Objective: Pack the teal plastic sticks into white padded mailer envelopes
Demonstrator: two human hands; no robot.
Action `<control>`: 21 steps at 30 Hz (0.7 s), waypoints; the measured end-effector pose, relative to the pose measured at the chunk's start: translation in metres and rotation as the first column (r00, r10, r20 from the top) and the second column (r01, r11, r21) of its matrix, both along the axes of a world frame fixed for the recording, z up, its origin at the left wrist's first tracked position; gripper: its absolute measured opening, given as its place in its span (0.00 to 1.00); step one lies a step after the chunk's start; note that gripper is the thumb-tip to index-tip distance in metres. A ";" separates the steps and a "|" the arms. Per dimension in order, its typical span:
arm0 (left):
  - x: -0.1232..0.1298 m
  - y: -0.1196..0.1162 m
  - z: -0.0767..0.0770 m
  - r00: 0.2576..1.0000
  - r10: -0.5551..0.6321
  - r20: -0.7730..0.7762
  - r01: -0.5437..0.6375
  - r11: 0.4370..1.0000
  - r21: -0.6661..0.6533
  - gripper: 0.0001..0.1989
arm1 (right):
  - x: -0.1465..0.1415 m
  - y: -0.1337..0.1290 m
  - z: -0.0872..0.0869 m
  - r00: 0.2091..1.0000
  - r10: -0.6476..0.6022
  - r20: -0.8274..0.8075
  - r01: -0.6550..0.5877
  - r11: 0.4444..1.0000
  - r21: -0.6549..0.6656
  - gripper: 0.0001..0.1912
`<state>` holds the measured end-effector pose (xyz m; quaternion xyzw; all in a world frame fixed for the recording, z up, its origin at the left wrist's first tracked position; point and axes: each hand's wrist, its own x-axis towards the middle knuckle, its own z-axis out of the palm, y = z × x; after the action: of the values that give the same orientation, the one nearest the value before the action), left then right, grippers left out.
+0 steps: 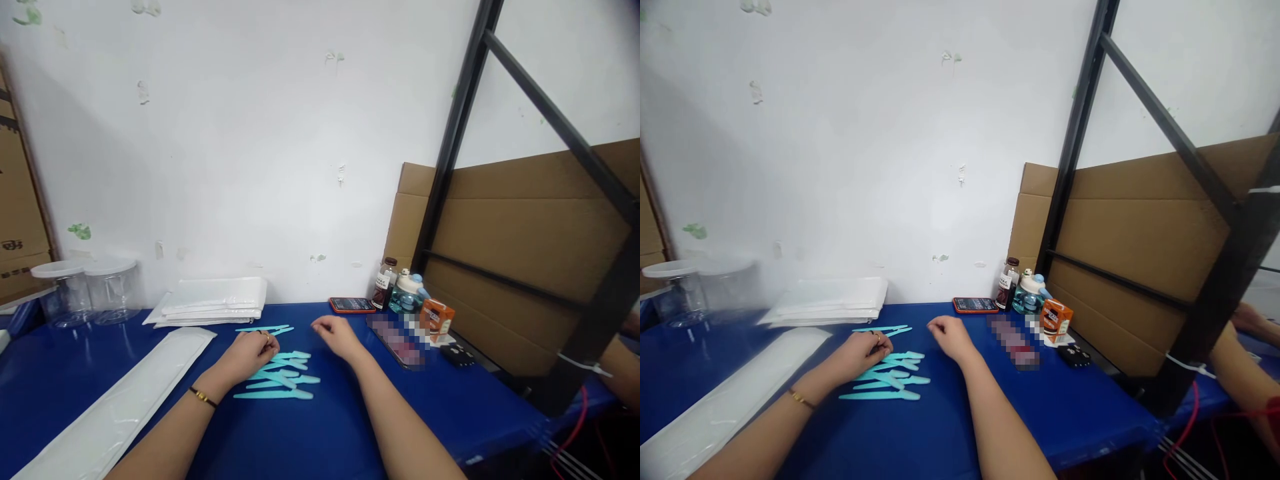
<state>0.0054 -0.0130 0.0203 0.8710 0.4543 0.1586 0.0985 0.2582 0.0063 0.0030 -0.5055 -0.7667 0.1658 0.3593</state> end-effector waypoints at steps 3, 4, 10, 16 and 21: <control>-0.009 0.005 -0.003 0.991 0.133 0.015 -0.134 0.987 0.088 0.10 | 0.023 0.007 -0.002 0.941 -0.284 0.182 0.278 0.959 0.057 0.10; -0.012 0.008 -0.004 0.983 0.186 0.011 -0.186 0.975 0.120 0.11 | 0.028 0.009 -0.004 0.914 -0.317 0.252 0.316 0.948 0.048 0.10; -0.024 0.016 -0.008 0.946 0.310 -0.095 -0.298 0.947 0.122 0.10 | 0.026 0.007 -0.009 0.889 -0.286 0.359 0.306 0.952 0.000 0.07; -0.023 0.026 -0.014 0.936 0.338 -0.101 -0.332 0.940 0.074 0.08 | 0.004 0.002 -0.007 0.940 -0.226 0.256 0.225 0.974 0.033 0.04; -0.021 0.030 -0.015 0.954 0.281 -0.100 -0.270 0.956 0.112 0.09 | -0.012 0.002 -0.007 0.998 -0.053 -0.035 0.052 0.998 -0.026 0.06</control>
<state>-0.0154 0.0166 0.0050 0.8105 0.5682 0.1424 0.0067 0.2465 0.0088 -0.0044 -0.5270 -0.7445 0.1746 0.3707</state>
